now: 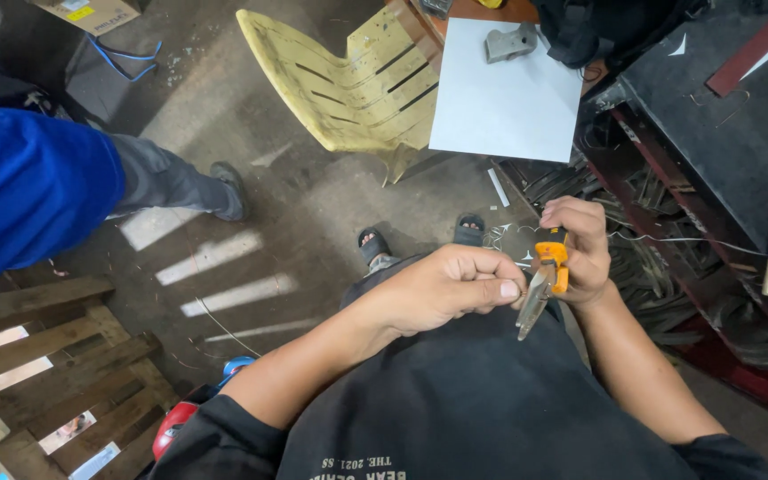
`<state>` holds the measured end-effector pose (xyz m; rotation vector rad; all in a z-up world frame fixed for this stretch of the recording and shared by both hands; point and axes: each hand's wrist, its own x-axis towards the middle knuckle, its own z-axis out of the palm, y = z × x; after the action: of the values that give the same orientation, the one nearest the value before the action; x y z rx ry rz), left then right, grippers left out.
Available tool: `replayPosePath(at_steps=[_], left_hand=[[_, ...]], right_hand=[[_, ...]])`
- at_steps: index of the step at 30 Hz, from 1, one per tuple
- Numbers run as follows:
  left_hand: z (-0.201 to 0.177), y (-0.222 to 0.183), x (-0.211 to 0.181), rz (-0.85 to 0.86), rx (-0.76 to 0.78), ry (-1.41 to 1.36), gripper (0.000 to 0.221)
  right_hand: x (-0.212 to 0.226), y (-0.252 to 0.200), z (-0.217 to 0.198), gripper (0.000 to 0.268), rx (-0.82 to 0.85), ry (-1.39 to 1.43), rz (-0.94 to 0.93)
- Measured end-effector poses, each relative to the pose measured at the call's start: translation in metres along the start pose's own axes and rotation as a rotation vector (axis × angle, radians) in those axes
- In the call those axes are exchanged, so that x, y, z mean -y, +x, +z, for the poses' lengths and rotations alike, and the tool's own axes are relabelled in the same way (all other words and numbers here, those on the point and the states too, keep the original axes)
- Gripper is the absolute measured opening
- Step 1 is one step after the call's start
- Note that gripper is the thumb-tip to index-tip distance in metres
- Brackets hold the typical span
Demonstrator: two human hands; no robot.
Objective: Stripping insulation from copper wires and twisting them together using pliers.
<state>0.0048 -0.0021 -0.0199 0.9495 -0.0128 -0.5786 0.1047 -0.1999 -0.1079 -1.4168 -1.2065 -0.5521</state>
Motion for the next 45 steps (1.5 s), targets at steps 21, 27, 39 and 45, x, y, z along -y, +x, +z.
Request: replayPosePath(at_steps=[21,27,39,45], left_hand=[[0.004,-0.009,-0.026,-0.087,0.051,-0.096,0.016],[0.002,-0.009,-0.028,-0.076,0.055,-0.097,0.017],[-0.001,-0.004,-0.029,-0.072,0.048,-0.091,0.016],[-0.002,-0.004,-0.035,-0.072,0.055,-0.077,0.017]], right_hand=[[-0.003,0.029,0.007,0.020,-0.026,0.013,-0.091],[-0.015,0.010,0.004,0.025,-0.033,0.023,-0.096],[-0.038,-0.009,0.008,0.025,-0.017,0.057,-0.103],[-0.039,-0.011,0.009,0.025,-0.038,0.063,-0.107]])
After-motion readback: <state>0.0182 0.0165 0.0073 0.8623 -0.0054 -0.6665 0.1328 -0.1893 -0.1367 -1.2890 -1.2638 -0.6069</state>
